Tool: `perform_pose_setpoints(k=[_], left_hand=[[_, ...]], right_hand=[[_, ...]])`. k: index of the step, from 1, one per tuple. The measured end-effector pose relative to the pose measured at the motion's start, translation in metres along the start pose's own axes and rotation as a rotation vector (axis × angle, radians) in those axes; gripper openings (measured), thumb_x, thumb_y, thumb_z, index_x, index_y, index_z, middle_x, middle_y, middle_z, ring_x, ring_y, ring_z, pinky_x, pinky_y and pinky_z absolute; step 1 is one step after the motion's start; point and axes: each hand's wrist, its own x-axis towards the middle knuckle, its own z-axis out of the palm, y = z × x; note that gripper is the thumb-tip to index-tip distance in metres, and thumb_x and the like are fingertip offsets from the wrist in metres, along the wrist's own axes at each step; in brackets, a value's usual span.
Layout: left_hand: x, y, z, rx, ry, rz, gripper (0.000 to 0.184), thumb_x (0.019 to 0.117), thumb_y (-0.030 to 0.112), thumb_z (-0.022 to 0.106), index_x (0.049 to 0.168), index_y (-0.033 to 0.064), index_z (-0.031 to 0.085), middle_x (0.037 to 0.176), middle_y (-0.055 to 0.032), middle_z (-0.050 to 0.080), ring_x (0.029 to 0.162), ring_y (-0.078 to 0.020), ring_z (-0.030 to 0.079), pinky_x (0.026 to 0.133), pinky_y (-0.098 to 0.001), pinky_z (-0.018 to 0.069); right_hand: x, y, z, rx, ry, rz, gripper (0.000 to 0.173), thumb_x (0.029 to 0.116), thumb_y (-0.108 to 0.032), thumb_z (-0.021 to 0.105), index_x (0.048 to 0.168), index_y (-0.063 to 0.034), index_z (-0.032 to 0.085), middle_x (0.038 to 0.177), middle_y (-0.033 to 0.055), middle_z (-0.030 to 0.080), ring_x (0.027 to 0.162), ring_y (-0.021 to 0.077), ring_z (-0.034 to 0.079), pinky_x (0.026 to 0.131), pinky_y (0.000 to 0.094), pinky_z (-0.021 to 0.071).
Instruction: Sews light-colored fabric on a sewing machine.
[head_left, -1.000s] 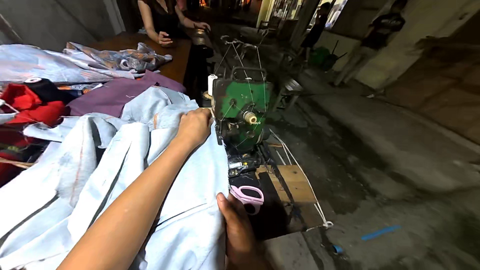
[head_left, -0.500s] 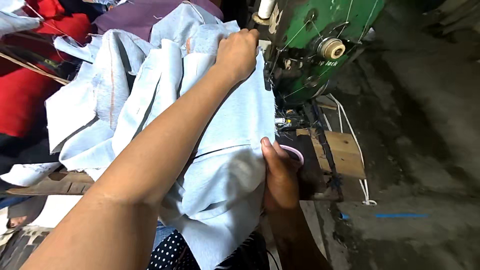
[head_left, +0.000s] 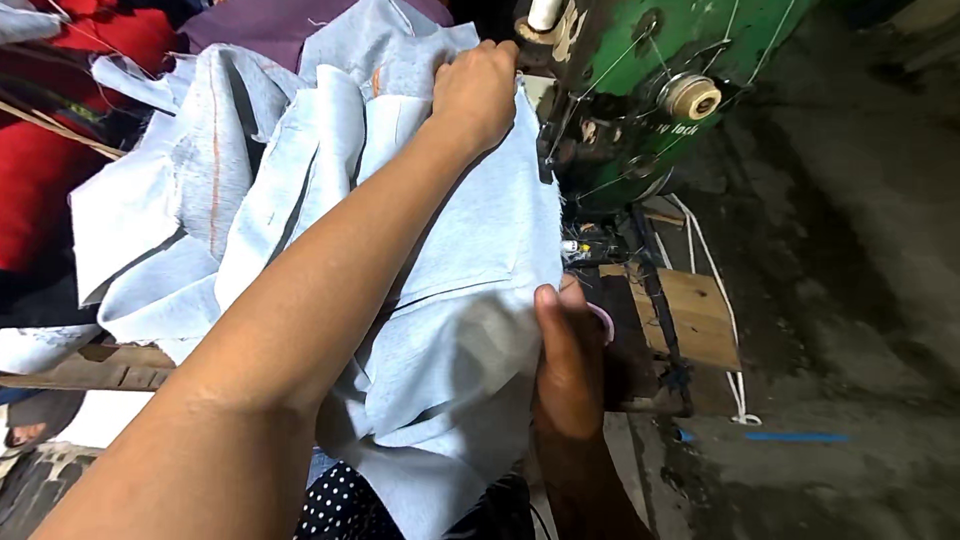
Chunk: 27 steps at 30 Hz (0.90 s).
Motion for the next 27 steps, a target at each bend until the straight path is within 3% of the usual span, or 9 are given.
perform_pose_setpoints(k=[3, 9, 13, 19, 23, 25, 27], left_hand=[[0.006, -0.003, -0.002, -0.008, 0.009, 0.020, 0.033, 0.1059, 0.016, 0.050, 0.132, -0.0025, 0.059, 0.136, -0.0253, 0.059, 0.131, -0.0423, 0.055, 0.106, -0.0635, 0.0401], [0.016, -0.004, -0.002, 0.016, 0.004, 0.025, 0.034, 0.1077, 0.020, 0.048, 0.132, -0.0023, 0.059, 0.136, -0.0259, 0.059, 0.131, -0.0433, 0.055, 0.106, -0.0643, 0.0403], [0.014, -0.001, -0.006, 0.011, 0.002, -0.017, 0.034, 0.1054, 0.014, 0.050, 0.134, -0.0035, 0.057, 0.138, -0.0279, 0.058, 0.129, -0.0471, 0.056, 0.102, -0.0673, 0.0423], [0.017, -0.005, -0.006, 0.009, 0.016, -0.017, 0.032, 0.1051, 0.012, 0.052, 0.131, -0.0042, 0.060, 0.136, -0.0281, 0.059, 0.129, -0.0483, 0.055, 0.102, -0.0677, 0.0419], [0.004, -0.008, -0.010, 0.060, 0.152, 0.052, 0.029, 0.1001, 0.004, 0.056, 0.126, -0.0047, 0.064, 0.135, -0.0288, 0.057, 0.131, -0.0494, 0.050, 0.100, -0.0656, 0.0404], [-0.008, -0.006, -0.028, 0.024, 0.141, 0.068, 0.031, 0.1001, 0.004, 0.058, 0.130, -0.0034, 0.063, 0.138, -0.0286, 0.055, 0.132, -0.0495, 0.049, 0.102, -0.0652, 0.0403], [-0.029, -0.008, -0.044, -0.049, 0.068, 0.106, 0.030, 0.1017, 0.006, 0.058, 0.130, -0.0023, 0.064, 0.134, -0.0272, 0.058, 0.125, -0.0460, 0.054, 0.103, -0.0620, 0.0435]], right_hand=[[0.000, 0.001, 0.005, -0.028, 0.019, -0.048, 0.016, 0.0977, 0.000, 0.049, 0.113, -0.0063, 0.048, 0.090, -0.0092, 0.065, 0.088, -0.0056, 0.065, 0.082, 0.0156, 0.0554], [0.006, -0.001, 0.004, 0.084, -0.003, 0.080, 0.018, 0.0991, 0.003, 0.047, 0.102, -0.0076, 0.061, 0.083, -0.0088, 0.070, 0.083, -0.0047, 0.068, 0.081, 0.0162, 0.0569], [0.012, -0.007, 0.005, 0.101, 0.015, 0.079, 0.023, 0.0998, 0.003, 0.044, 0.095, -0.0080, 0.064, 0.081, -0.0084, 0.072, 0.080, -0.0041, 0.069, 0.080, 0.0167, 0.0577], [0.017, -0.008, 0.009, 0.061, 0.026, 0.064, 0.019, 0.1006, 0.002, 0.043, 0.105, -0.0011, 0.062, 0.087, -0.0067, 0.071, 0.086, -0.0047, 0.067, 0.086, 0.0161, 0.0558], [0.015, 0.002, 0.002, -0.218, 0.008, -0.126, 0.013, 0.0993, -0.003, 0.050, 0.105, 0.0019, 0.060, 0.085, -0.0060, 0.067, 0.083, -0.0056, 0.065, 0.079, 0.0156, 0.0552], [0.015, 0.009, -0.001, -0.350, 0.029, -0.270, 0.012, 0.0965, -0.004, 0.056, 0.102, 0.0052, 0.062, 0.082, -0.0037, 0.066, 0.077, -0.0059, 0.063, 0.073, 0.0136, 0.0541], [0.013, 0.012, -0.003, -0.388, 0.059, -0.316, 0.012, 0.0945, -0.004, 0.059, 0.100, 0.0057, 0.063, 0.079, -0.0036, 0.065, 0.072, -0.0066, 0.062, 0.069, 0.0118, 0.0531]])
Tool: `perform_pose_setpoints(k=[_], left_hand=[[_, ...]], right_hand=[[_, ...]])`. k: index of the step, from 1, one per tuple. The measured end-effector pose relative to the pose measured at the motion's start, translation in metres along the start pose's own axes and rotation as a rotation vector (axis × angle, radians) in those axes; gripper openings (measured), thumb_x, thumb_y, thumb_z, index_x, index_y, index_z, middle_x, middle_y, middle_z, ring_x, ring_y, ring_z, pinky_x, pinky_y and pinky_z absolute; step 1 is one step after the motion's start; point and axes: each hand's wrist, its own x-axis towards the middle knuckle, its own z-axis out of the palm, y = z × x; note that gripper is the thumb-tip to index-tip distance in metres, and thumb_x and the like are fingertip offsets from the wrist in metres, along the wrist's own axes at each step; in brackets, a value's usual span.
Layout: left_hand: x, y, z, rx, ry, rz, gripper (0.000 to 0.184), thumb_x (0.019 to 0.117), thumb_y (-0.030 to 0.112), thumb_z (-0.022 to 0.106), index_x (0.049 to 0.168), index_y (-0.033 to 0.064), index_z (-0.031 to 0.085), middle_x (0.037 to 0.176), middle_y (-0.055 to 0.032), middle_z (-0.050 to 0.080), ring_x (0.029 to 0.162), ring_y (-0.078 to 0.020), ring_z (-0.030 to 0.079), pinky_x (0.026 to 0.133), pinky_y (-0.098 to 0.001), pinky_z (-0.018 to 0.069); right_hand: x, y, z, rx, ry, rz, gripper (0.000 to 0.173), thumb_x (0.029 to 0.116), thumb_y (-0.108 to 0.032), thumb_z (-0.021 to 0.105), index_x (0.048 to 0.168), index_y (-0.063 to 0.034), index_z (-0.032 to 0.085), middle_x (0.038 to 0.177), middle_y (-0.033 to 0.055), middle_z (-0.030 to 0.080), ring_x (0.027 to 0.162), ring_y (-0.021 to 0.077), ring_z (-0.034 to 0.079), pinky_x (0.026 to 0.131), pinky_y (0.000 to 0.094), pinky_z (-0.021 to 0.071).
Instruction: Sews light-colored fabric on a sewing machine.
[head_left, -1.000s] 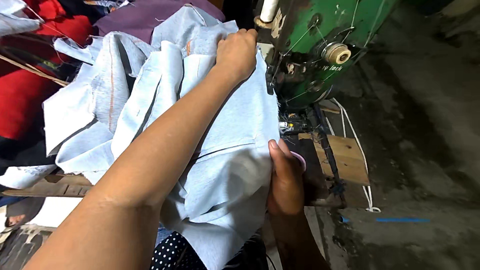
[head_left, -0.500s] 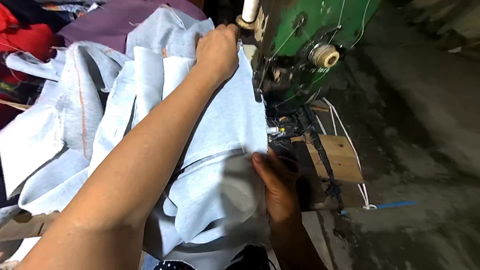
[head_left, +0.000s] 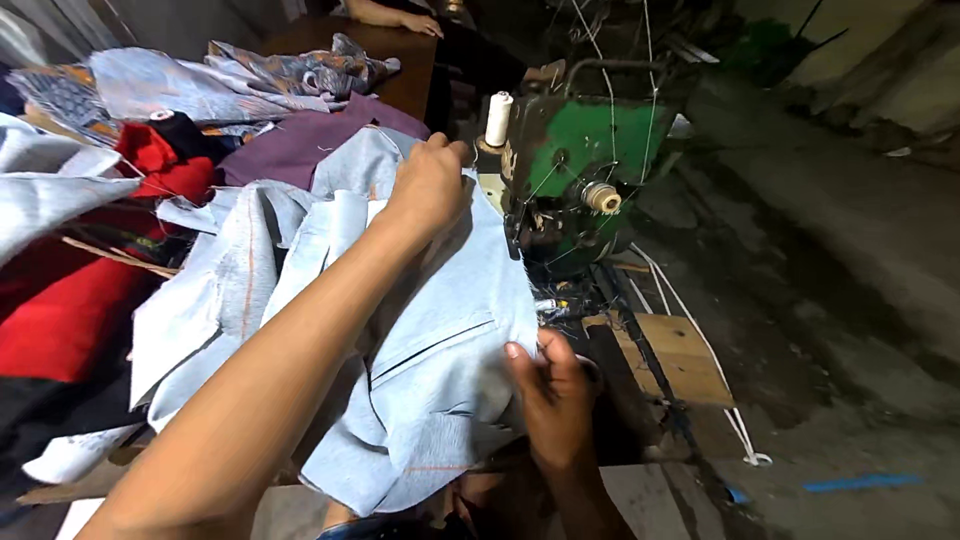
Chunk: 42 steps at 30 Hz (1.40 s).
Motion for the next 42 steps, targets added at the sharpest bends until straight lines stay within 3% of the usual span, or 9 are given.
perform_pose_setpoints(k=[4, 7, 10, 14, 17, 21, 34, 38, 42], left_hand=[[-0.065, 0.001, -0.019, -0.060, -0.027, 0.278, 0.021, 0.1019, 0.005, 0.058, 0.117, -0.0004, 0.072, 0.112, -0.0194, 0.069, 0.101, -0.0319, 0.068, 0.092, -0.0499, 0.0535], [-0.102, 0.006, -0.009, -0.088, -0.089, 0.432, 0.022, 0.1023, 0.011, 0.059, 0.114, 0.0047, 0.076, 0.114, -0.0110, 0.073, 0.107, -0.0262, 0.068, 0.095, -0.0450, 0.0540], [-0.098, 0.014, 0.005, -0.079, -0.141, 0.406, 0.032, 0.1055, 0.026, 0.057, 0.116, 0.0018, 0.075, 0.118, -0.0131, 0.073, 0.111, -0.0274, 0.068, 0.097, -0.0449, 0.0532], [-0.079, 0.027, 0.013, 0.001, -0.331, 0.150, 0.065, 0.1004, 0.051, 0.061, 0.135, -0.0033, 0.062, 0.143, -0.0204, 0.059, 0.134, -0.0334, 0.056, 0.111, -0.0534, 0.0435], [-0.073, 0.034, 0.013, 0.060, -0.433, 0.053, 0.077, 0.0984, 0.053, 0.064, 0.152, 0.0000, 0.046, 0.160, -0.0179, 0.042, 0.151, -0.0314, 0.037, 0.121, -0.0551, 0.0282], [-0.068, 0.044, 0.011, 0.105, -0.487, 0.000, 0.081, 0.0964, 0.049, 0.068, 0.154, -0.0011, 0.042, 0.163, -0.0185, 0.036, 0.152, -0.0331, 0.033, 0.120, -0.0566, 0.0292], [-0.046, 0.040, 0.006, 0.114, -0.596, -0.008, 0.090, 0.0935, 0.054, 0.070, 0.156, -0.0018, 0.037, 0.166, -0.0196, 0.030, 0.152, -0.0343, 0.033, 0.120, -0.0571, 0.0301], [-0.042, 0.039, 0.003, 0.141, -0.651, 0.000, 0.100, 0.0921, 0.056, 0.070, 0.160, -0.0030, 0.027, 0.169, -0.0212, 0.021, 0.156, -0.0355, 0.025, 0.122, -0.0591, 0.0246], [-0.038, 0.039, 0.006, 0.156, -0.651, 0.007, 0.098, 0.0925, 0.057, 0.070, 0.158, -0.0033, 0.031, 0.168, -0.0210, 0.025, 0.153, -0.0355, 0.030, 0.119, -0.0587, 0.0288]], right_hand=[[0.005, -0.005, 0.000, 0.106, -0.015, 0.162, 0.007, 0.0970, -0.004, 0.055, 0.098, -0.0009, 0.061, 0.077, -0.0070, 0.064, 0.072, -0.0056, 0.063, 0.068, 0.0137, 0.0537], [0.008, -0.019, 0.004, 0.432, -0.001, 0.477, 0.017, 0.1031, -0.001, 0.045, 0.106, -0.0008, 0.062, 0.083, -0.0019, 0.071, 0.077, 0.0018, 0.070, 0.073, 0.0207, 0.0603], [0.012, -0.029, 0.004, 0.571, 0.010, 0.604, 0.023, 0.1067, -0.005, 0.038, 0.116, -0.0018, 0.060, 0.089, -0.0008, 0.072, 0.080, 0.0027, 0.071, 0.074, 0.0217, 0.0606], [0.014, -0.027, 0.004, 0.601, 0.014, 0.578, 0.025, 0.1070, -0.004, 0.037, 0.114, -0.0010, 0.061, 0.088, -0.0002, 0.072, 0.081, 0.0029, 0.071, 0.075, 0.0215, 0.0607], [0.014, -0.019, 0.003, 0.569, -0.004, 0.521, 0.022, 0.1056, -0.001, 0.039, 0.111, 0.0005, 0.061, 0.087, 0.0006, 0.071, 0.080, 0.0039, 0.070, 0.077, 0.0224, 0.0602], [0.014, -0.010, -0.002, 0.458, -0.028, 0.398, 0.021, 0.1017, 0.001, 0.044, 0.107, 0.0020, 0.064, 0.089, -0.0002, 0.071, 0.084, 0.0026, 0.069, 0.081, 0.0216, 0.0586], [0.004, 0.011, -0.010, 0.340, -0.156, 0.257, 0.016, 0.0937, -0.003, 0.053, 0.099, -0.0022, 0.068, 0.084, -0.0029, 0.070, 0.079, 0.0017, 0.069, 0.075, 0.0216, 0.0586], [0.004, 0.001, -0.009, 0.653, -0.181, 0.413, 0.025, 0.0951, 0.006, 0.043, 0.108, 0.0009, 0.064, 0.091, 0.0027, 0.075, 0.085, 0.0073, 0.073, 0.081, 0.0274, 0.0614], [0.007, -0.003, -0.014, 0.737, -0.164, 0.520, 0.027, 0.0962, 0.005, 0.040, 0.112, 0.0005, 0.062, 0.094, 0.0052, 0.075, 0.085, 0.0100, 0.074, 0.079, 0.0293, 0.0628]])
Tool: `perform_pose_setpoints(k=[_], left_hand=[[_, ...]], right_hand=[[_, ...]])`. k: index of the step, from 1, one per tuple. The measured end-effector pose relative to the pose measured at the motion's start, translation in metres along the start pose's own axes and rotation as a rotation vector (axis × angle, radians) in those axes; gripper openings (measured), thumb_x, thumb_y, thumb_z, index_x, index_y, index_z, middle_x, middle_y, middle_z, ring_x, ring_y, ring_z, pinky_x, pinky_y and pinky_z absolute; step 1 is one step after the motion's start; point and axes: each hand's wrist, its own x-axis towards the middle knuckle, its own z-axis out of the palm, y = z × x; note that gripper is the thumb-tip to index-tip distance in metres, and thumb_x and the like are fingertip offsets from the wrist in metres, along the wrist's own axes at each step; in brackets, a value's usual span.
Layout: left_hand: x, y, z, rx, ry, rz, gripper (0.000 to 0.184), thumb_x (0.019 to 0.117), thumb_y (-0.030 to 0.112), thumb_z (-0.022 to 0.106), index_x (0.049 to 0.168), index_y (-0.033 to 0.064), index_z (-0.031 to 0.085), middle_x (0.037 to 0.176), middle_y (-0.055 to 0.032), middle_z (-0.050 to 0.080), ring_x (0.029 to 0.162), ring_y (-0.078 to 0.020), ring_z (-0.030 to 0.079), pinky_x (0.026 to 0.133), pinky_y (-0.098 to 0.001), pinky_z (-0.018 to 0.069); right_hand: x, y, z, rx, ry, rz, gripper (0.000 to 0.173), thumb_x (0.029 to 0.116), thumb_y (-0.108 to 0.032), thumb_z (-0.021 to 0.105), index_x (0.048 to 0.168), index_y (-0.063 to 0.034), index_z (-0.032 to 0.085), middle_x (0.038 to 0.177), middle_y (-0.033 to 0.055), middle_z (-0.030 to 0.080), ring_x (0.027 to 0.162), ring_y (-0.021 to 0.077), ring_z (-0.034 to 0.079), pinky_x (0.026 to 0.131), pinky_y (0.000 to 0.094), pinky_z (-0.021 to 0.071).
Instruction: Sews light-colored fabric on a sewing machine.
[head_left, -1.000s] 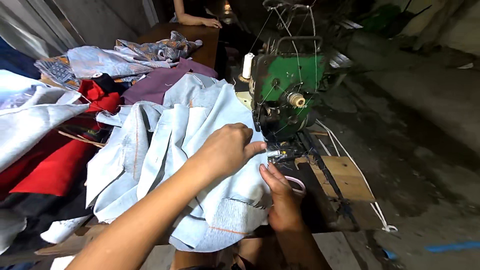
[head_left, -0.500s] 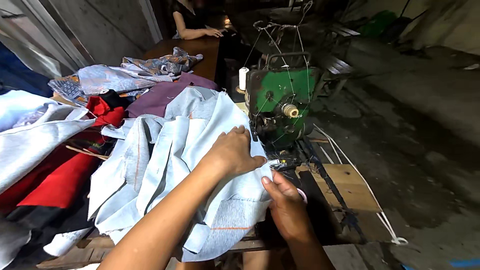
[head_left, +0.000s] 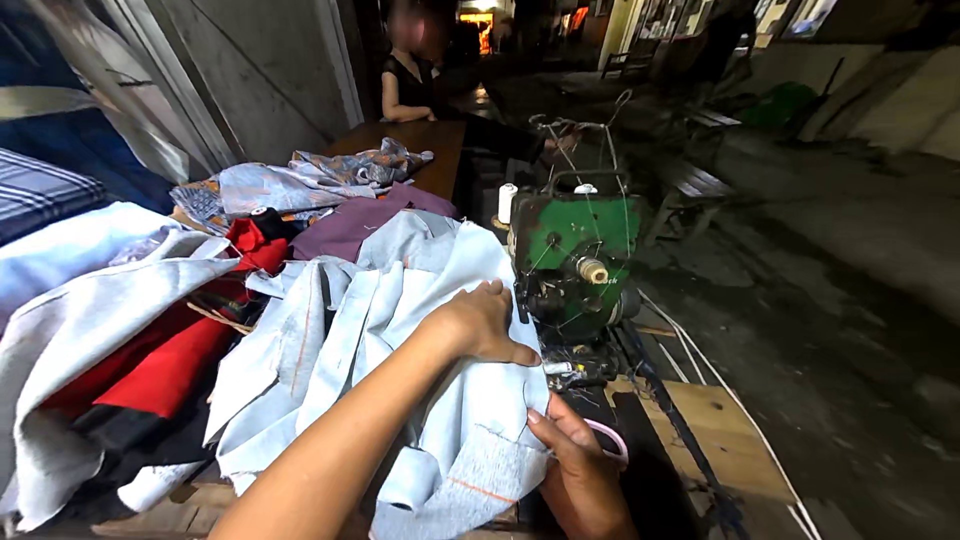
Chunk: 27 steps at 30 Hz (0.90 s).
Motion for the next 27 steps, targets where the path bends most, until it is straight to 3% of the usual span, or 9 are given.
perform_pose_setpoints(k=[4, 12, 20, 27], left_hand=[[0.002, -0.002, -0.003, -0.008, 0.041, 0.003, 0.096, 0.0915, 0.056, 0.071, 0.157, -0.0034, 0.034, 0.167, -0.0206, 0.027, 0.151, -0.0355, 0.033, 0.118, -0.0579, 0.0320], [0.006, -0.004, -0.006, 0.000, 0.032, 0.009, 0.101, 0.0898, 0.057, 0.073, 0.159, -0.0026, 0.030, 0.168, -0.0230, 0.022, 0.155, -0.0384, 0.024, 0.121, -0.0609, 0.0240], [0.009, -0.004, -0.012, 0.028, 0.010, -0.003, 0.109, 0.0873, 0.059, 0.075, 0.161, -0.0029, 0.023, 0.169, -0.0243, 0.017, 0.157, -0.0383, 0.020, 0.123, -0.0560, 0.0236], [0.017, -0.009, -0.017, 0.071, 0.008, 0.004, 0.110, 0.0863, 0.062, 0.074, 0.160, -0.0034, 0.025, 0.168, -0.0244, 0.021, 0.156, -0.0381, 0.021, 0.123, -0.0544, 0.0242]], right_hand=[[0.004, 0.000, -0.001, -0.025, -0.005, -0.015, 0.025, 0.0956, 0.005, 0.043, 0.109, 0.0001, 0.064, 0.093, 0.0051, 0.075, 0.084, 0.0098, 0.074, 0.077, 0.0281, 0.0627], [0.005, -0.006, -0.001, -0.119, -0.034, -0.008, 0.023, 0.0969, 0.005, 0.043, 0.110, -0.0008, 0.062, 0.091, 0.0017, 0.074, 0.083, 0.0074, 0.073, 0.078, 0.0266, 0.0618], [0.007, -0.011, -0.001, -0.124, -0.017, -0.020, 0.019, 0.0966, 0.004, 0.045, 0.106, -0.0005, 0.061, 0.090, 0.0031, 0.072, 0.083, 0.0082, 0.072, 0.078, 0.0274, 0.0616], [0.009, -0.010, 0.000, -0.124, -0.039, -0.020, 0.019, 0.0970, 0.005, 0.045, 0.105, -0.0013, 0.061, 0.089, 0.0011, 0.072, 0.083, 0.0069, 0.072, 0.079, 0.0264, 0.0615]])
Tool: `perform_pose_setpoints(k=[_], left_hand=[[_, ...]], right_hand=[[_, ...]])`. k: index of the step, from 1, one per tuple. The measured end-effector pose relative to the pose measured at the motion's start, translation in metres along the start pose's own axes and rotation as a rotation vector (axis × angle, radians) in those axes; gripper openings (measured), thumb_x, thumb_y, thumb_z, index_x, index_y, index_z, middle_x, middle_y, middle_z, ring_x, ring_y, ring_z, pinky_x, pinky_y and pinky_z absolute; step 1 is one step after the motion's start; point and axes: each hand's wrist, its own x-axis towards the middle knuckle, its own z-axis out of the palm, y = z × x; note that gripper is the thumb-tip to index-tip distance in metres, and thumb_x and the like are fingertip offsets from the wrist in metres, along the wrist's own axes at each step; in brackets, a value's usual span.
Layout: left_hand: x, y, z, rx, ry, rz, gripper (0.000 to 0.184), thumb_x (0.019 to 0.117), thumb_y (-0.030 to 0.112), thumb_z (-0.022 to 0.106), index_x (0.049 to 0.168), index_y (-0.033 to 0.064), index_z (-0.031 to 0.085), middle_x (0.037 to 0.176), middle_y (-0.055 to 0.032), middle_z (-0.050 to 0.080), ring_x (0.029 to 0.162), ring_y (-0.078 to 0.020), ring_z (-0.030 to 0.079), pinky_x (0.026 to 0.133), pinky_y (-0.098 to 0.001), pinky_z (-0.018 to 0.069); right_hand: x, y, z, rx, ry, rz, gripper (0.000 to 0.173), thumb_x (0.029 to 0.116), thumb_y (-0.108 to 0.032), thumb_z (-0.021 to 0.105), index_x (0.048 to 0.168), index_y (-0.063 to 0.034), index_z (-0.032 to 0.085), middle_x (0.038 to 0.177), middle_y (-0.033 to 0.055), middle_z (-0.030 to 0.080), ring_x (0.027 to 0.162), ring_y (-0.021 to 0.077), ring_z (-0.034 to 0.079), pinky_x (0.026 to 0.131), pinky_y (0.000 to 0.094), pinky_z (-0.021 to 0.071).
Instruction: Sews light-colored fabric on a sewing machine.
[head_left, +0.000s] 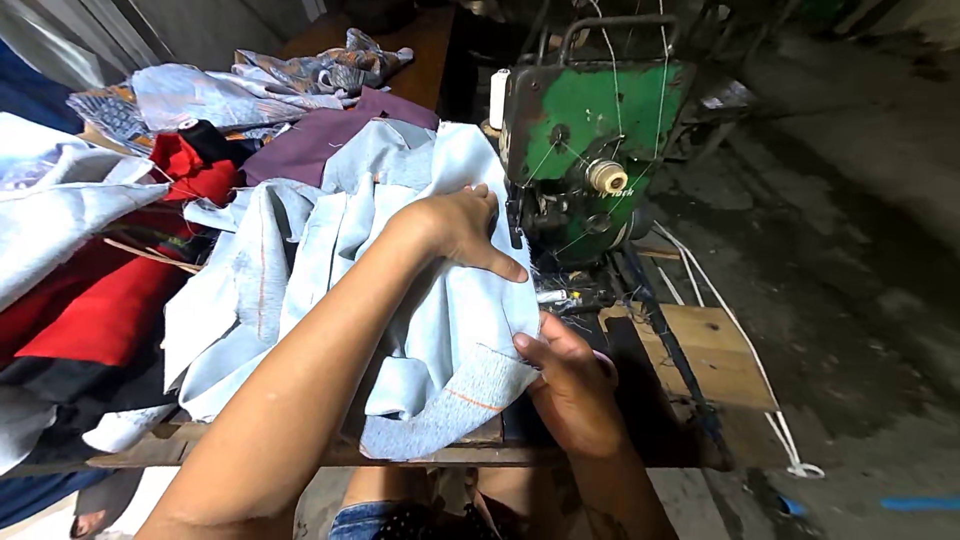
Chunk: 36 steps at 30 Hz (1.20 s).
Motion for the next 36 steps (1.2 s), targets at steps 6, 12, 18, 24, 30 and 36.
perform_pose_setpoints(k=[6, 12, 18, 24, 30, 36], left_hand=[[0.003, -0.007, -0.005, -0.018, -0.005, 0.016, 0.111, 0.0867, 0.058, 0.076, 0.161, -0.0036, 0.021, 0.169, -0.0245, 0.019, 0.157, -0.0368, 0.020, 0.124, -0.0526, 0.0218], [0.012, -0.008, -0.003, 0.005, 0.012, -0.006, 0.109, 0.0852, 0.063, 0.074, 0.159, -0.0031, 0.029, 0.167, -0.0240, 0.025, 0.153, -0.0374, 0.030, 0.120, -0.0575, 0.0280], [-0.002, -0.006, 0.001, -0.039, 0.150, 0.040, 0.098, 0.0875, 0.054, 0.077, 0.155, -0.0044, 0.037, 0.159, -0.0246, 0.036, 0.145, -0.0392, 0.040, 0.115, -0.0600, 0.0349], [-0.044, 0.031, 0.037, 0.019, 0.368, 0.039, 0.064, 0.0945, 0.038, 0.074, 0.138, -0.0063, 0.059, 0.148, -0.0268, 0.053, 0.148, -0.0431, 0.038, 0.119, -0.0633, 0.0273], [-0.036, 0.019, 0.034, -0.134, 0.220, 0.033, 0.070, 0.0957, 0.047, 0.071, 0.141, -0.0042, 0.055, 0.147, -0.0218, 0.054, 0.136, -0.0353, 0.053, 0.110, -0.0552, 0.0419], [-0.020, 0.007, 0.023, -0.130, 0.136, 0.031, 0.079, 0.0924, 0.054, 0.072, 0.142, -0.0037, 0.053, 0.145, -0.0211, 0.053, 0.129, -0.0360, 0.056, 0.105, -0.0561, 0.0454]], right_hand=[[-0.002, 0.005, -0.004, -0.088, -0.078, -0.042, 0.020, 0.0933, 0.005, 0.050, 0.108, -0.0023, 0.062, 0.092, -0.0030, 0.071, 0.086, 0.0036, 0.070, 0.082, 0.0245, 0.0603], [-0.013, 0.007, -0.015, -0.147, -0.137, -0.113, 0.022, 0.0925, 0.005, 0.054, 0.108, -0.0062, 0.064, 0.095, -0.0057, 0.073, 0.092, 0.0027, 0.070, 0.087, 0.0258, 0.0598], [-0.013, 0.005, -0.012, -0.152, -0.117, -0.083, 0.023, 0.0926, 0.005, 0.052, 0.111, -0.0014, 0.063, 0.097, -0.0014, 0.074, 0.092, 0.0054, 0.071, 0.087, 0.0274, 0.0602], [-0.017, 0.002, -0.010, -0.190, -0.079, -0.103, 0.024, 0.0912, 0.008, 0.049, 0.106, -0.0033, 0.063, 0.091, -0.0048, 0.074, 0.089, 0.0015, 0.071, 0.085, 0.0224, 0.0595], [-0.025, 0.007, -0.018, -0.206, -0.043, -0.137, 0.024, 0.0920, 0.005, 0.050, 0.111, -0.0021, 0.062, 0.097, -0.0045, 0.073, 0.094, 0.0018, 0.070, 0.089, 0.0238, 0.0588], [-0.029, 0.015, -0.022, -0.157, -0.015, -0.072, 0.023, 0.0933, 0.004, 0.052, 0.113, -0.0035, 0.062, 0.097, -0.0012, 0.075, 0.088, 0.0086, 0.074, 0.078, 0.0304, 0.0639]])
